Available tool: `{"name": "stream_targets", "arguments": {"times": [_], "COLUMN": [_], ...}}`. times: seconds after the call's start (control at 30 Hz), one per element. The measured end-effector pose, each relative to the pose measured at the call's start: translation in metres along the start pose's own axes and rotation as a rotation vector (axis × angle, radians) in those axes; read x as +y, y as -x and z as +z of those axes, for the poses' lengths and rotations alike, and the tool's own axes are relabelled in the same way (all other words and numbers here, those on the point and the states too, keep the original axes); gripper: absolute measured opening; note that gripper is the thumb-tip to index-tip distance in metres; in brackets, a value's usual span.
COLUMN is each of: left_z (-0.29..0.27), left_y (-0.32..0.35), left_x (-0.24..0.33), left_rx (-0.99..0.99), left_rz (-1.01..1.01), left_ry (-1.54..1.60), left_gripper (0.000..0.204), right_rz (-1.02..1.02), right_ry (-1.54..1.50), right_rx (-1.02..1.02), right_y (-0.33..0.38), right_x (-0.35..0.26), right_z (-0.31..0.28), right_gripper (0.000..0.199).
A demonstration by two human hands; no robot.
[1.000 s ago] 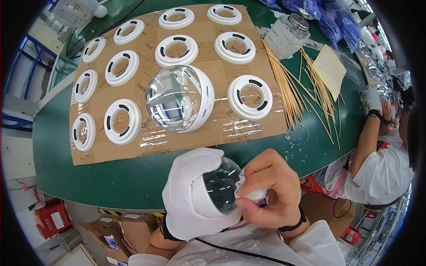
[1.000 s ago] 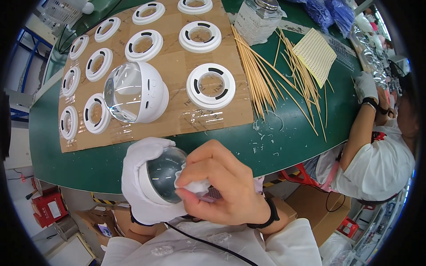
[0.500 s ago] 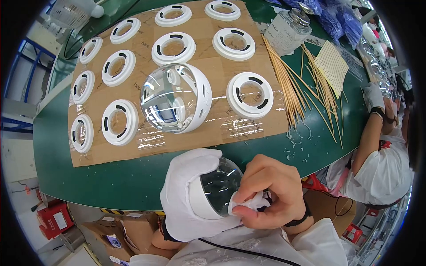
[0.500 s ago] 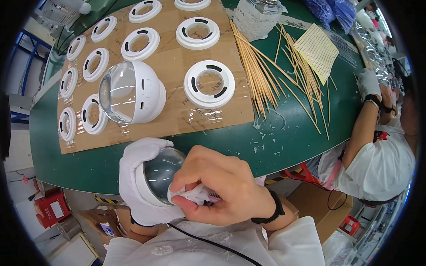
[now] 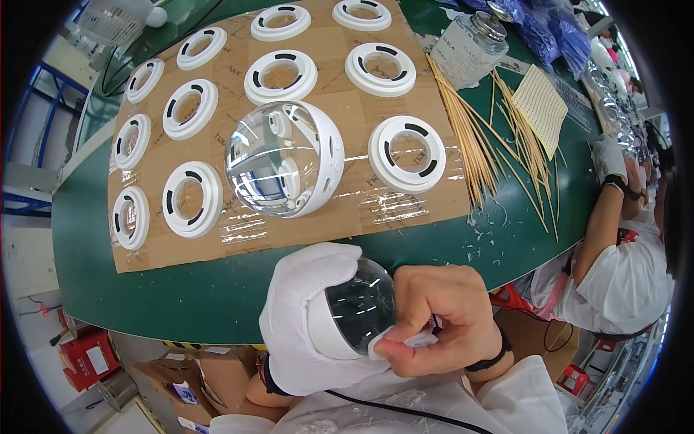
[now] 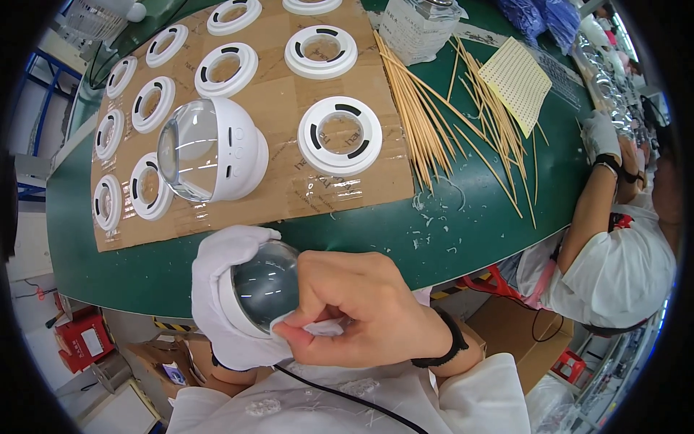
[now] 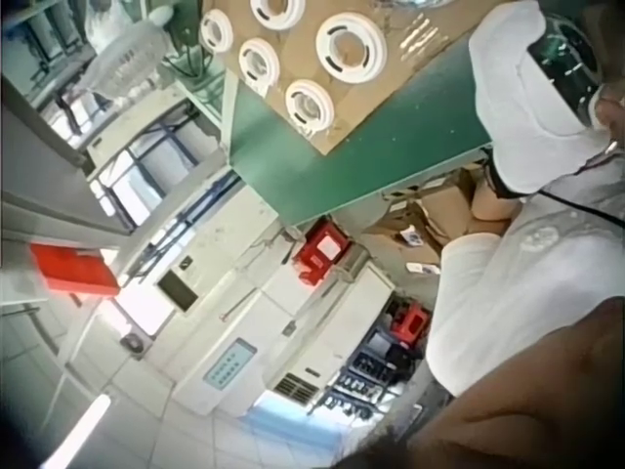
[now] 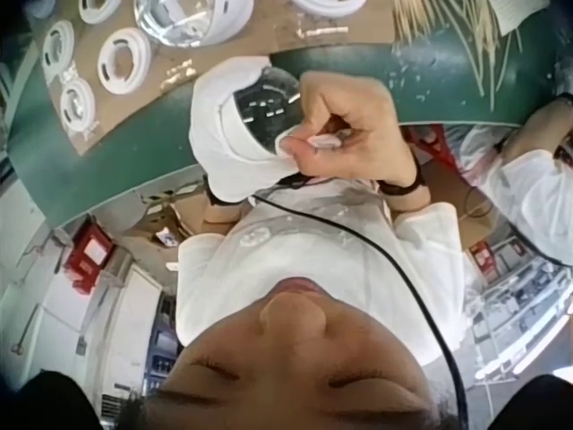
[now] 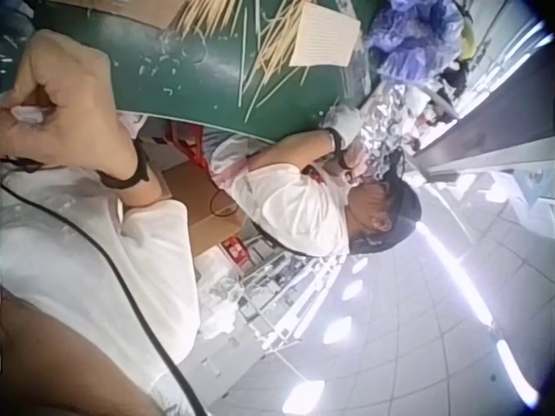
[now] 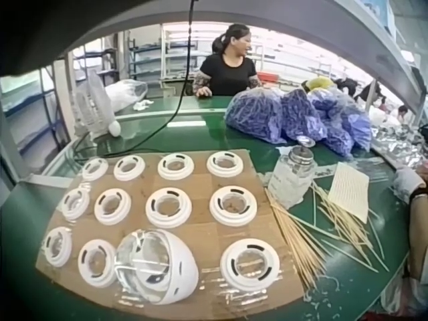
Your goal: Assemble dome camera components by applying adhesive and fitting parts together at a manual assembly station.
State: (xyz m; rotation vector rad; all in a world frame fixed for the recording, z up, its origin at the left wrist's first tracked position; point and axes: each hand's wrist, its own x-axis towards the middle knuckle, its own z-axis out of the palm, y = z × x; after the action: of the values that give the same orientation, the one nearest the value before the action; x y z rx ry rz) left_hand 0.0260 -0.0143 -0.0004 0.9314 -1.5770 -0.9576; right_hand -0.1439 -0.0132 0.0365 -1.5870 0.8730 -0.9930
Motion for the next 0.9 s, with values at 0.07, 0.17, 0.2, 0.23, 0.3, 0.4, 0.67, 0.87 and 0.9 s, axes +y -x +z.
{"name": "stream_targets", "arguments": {"times": [0.07, 0.17, 0.2, 0.23, 0.3, 0.4, 0.67, 0.87, 0.9], "left_z": [0.003, 0.004, 0.001, -0.001, 0.0, 0.0, -0.001, -0.005, -0.006], "left_y": [0.0, 0.0, 0.0, 0.0, 0.002, 0.004, 0.002, -0.001, -0.001], "left_x": [0.003, 0.003, 0.0, -0.002, -0.003, -0.002, 0.0, 0.001, 0.0], "left_rx": [0.015, 0.044, 0.019, -0.005, 0.007, 0.007, -0.012, -0.042, -0.053], "left_rz": [0.001, -0.037, -0.013, 0.011, 0.009, 0.027, 0.027, 0.015, 0.014], "left_ry": [0.01, -0.002, 0.002, 0.006, 0.009, -0.045, 0.003, 0.04, 0.032], "left_gripper": [0.069, 0.067, 0.066, 0.065, 0.065, 0.063, 0.061, 0.063, 0.063], "right_rz": [0.148, 0.159, 0.159, -0.013, -0.169, -0.013, -0.07, -0.135, -0.089], "right_ry": [-0.164, -0.233, -0.237, -0.072, 0.098, 0.105, 0.076, 0.064, 0.051], "right_rx": [0.245, 0.338, 0.333, 0.175, 0.036, 0.197, -0.014, -0.068, -0.08], "right_y": [0.003, -0.001, -0.002, -0.004, -0.005, -0.002, -0.008, -0.01, -0.011], "right_x": [0.002, 0.006, 0.006, 0.006, 0.003, -0.002, -0.002, 0.001, -0.001], "right_z": [0.008, 0.009, 0.007, 0.003, 0.002, 0.005, -0.006, -0.008, -0.009], "right_gripper": [0.027, 0.028, 0.028, 0.028, 0.027, 0.029, 0.032, 0.034, 0.033]}}
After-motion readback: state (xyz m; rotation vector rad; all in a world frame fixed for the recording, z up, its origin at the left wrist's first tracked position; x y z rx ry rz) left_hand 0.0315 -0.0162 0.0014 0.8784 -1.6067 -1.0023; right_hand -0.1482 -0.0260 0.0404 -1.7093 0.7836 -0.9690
